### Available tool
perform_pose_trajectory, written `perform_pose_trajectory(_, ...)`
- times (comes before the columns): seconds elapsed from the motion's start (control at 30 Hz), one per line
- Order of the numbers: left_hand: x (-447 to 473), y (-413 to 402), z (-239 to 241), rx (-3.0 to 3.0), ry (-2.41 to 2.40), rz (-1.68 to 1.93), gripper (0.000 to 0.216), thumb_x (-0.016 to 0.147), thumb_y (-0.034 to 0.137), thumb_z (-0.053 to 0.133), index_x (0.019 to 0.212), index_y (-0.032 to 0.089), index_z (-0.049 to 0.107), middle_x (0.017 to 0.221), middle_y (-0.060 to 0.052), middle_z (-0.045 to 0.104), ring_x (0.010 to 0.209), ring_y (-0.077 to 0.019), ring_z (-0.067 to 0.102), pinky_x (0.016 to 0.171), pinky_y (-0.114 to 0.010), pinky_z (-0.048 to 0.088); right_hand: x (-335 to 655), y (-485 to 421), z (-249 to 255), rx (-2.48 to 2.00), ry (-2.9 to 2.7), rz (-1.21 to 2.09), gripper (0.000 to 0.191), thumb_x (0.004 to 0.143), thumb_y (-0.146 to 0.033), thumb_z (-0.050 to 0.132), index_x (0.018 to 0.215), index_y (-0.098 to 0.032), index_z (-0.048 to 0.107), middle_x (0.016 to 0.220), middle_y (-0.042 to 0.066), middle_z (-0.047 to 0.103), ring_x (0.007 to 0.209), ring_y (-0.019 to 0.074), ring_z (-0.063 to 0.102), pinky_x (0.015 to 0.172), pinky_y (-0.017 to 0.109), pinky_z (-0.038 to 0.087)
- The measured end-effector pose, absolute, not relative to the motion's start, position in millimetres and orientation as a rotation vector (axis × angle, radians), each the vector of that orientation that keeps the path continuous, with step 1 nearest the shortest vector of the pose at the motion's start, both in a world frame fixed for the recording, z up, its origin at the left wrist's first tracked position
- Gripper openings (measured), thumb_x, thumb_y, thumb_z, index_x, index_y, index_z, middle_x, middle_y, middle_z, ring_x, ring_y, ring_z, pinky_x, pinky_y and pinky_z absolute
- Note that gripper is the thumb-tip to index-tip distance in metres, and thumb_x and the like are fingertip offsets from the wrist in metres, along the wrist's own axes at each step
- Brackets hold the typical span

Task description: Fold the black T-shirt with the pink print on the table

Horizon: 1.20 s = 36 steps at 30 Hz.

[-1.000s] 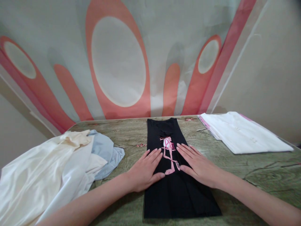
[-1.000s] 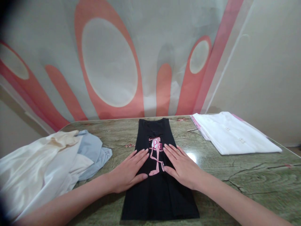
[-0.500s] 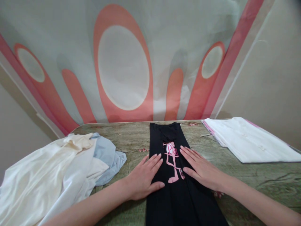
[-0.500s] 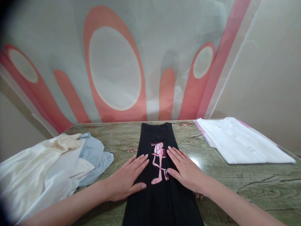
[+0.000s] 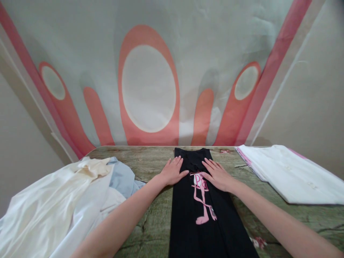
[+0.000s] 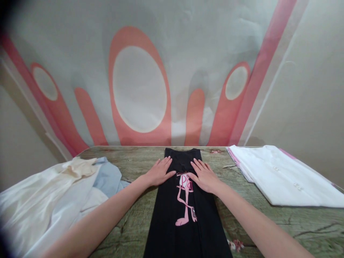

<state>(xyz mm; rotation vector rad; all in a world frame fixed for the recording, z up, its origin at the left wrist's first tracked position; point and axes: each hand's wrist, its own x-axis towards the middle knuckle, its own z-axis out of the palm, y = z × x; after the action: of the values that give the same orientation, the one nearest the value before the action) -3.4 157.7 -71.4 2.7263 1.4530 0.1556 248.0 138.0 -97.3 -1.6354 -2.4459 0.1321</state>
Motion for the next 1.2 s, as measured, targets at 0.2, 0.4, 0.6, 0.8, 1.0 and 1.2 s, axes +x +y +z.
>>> perform_pose_trajectory(0.2,-9.1,200.3,-71.3,2.697,1.478,0.475,0.04,0.092,0.039,0.027,0.116,0.02,0.053,0.119,-0.007,0.056,0.112,-0.0196,0.048,0.096,-0.033,0.031,265.8,168.6,-105.0,-1.57,-2.331,0.201,0.055,0.089,-0.05,0.026,0.136,-0.024,0.032,0.143,0.006,0.03,0.131,0.0237,0.026,0.107,0.047,0.018)
perform_pose_trajectory(0.4,-11.3,255.8,-78.6,2.43,1.791,0.715,0.031,0.084,0.021,0.046,0.113,0.02,0.055,0.115,-0.008,0.056,0.107,-0.0192,0.05,0.091,-0.029,0.036,294.5,242.7,-103.8,-1.557,-1.966,0.3,0.037,0.081,-0.018,0.041,0.114,-0.01,0.054,0.115,0.016,0.057,0.107,0.0245,0.053,0.096,0.04,0.036)
perform_pose_trajectory(0.6,-9.0,277.7,-94.7,2.285,1.938,0.787,0.032,0.087,0.039,0.043,0.104,0.018,0.06,0.107,-0.01,0.06,0.101,-0.0213,0.053,0.084,-0.032,0.039,303.2,285.5,-106.8,-1.475,-1.992,0.501,0.028,0.079,-0.018,0.044,0.103,-0.015,0.058,0.098,0.007,0.065,0.084,0.0156,0.06,0.078,0.029,0.046)
perform_pose_trajectory(0.8,-9.5,278.9,-100.3,2.223,1.99,0.88,0.033,0.078,0.049,0.053,0.089,0.02,0.064,0.101,-0.009,0.061,0.099,-0.0234,0.053,0.083,-0.033,0.038,315.7,296.9,-104.0,-1.406,-2.098,0.694,0.024,0.079,-0.035,0.051,0.087,-0.016,0.064,0.08,0.003,0.066,0.075,0.0155,0.058,0.07,0.027,0.046)
perform_pose_trajectory(1.0,-11.3,285.4,-103.6,2.139,1.757,1.068,0.021,0.072,0.038,0.063,0.08,0.019,0.062,0.091,-0.006,0.062,0.088,-0.0206,0.056,0.08,-0.032,0.04,312.9,307.0,-106.8,-1.454,-2.084,0.68,0.023,0.073,-0.039,0.059,0.073,-0.016,0.062,0.068,0.001,0.063,0.065,0.0141,0.055,0.063,0.025,0.044)
perform_pose_trajectory(1.2,-7.5,289.1,-102.8,1.971,1.459,1.244,0.012,0.075,0.026,0.06,0.082,0.016,0.057,0.078,-0.002,0.063,0.072,-0.0135,0.059,0.068,-0.024,0.045,302.7,309.8,-117.2,-1.514,-1.97,0.573,0.014,0.075,-0.027,0.058,0.084,-0.016,0.059,0.073,0.004,0.064,0.066,0.0137,0.058,0.061,0.024,0.045)
